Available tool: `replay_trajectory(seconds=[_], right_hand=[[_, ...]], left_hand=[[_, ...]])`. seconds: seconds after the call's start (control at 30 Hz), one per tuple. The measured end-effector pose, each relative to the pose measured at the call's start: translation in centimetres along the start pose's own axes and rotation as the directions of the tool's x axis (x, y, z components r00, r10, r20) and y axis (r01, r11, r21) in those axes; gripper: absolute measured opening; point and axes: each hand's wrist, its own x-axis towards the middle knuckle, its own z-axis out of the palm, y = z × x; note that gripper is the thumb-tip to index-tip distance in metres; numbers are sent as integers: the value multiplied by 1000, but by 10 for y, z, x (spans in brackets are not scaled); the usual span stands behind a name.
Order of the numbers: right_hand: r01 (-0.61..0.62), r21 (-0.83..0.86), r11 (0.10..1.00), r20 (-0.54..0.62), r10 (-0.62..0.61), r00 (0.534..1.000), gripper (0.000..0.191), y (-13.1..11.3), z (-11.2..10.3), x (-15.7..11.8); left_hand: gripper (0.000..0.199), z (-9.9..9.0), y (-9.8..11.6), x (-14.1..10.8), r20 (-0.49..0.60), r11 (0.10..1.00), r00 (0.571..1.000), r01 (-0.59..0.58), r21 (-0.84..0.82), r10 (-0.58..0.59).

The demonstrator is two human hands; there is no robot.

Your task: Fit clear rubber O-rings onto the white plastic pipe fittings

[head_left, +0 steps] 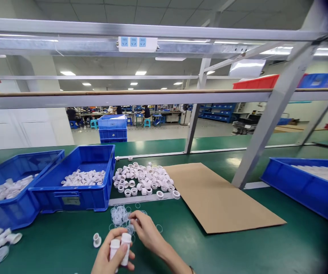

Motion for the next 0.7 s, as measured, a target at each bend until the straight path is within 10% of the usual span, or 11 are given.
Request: replay_trajectory(seconds=[0.7], right_hand=[[96, 140, 985, 245, -129, 961, 17, -74, -44, -12]], left_hand=[[55, -11, -14, 9, 15, 942, 984, -172, 286, 176]])
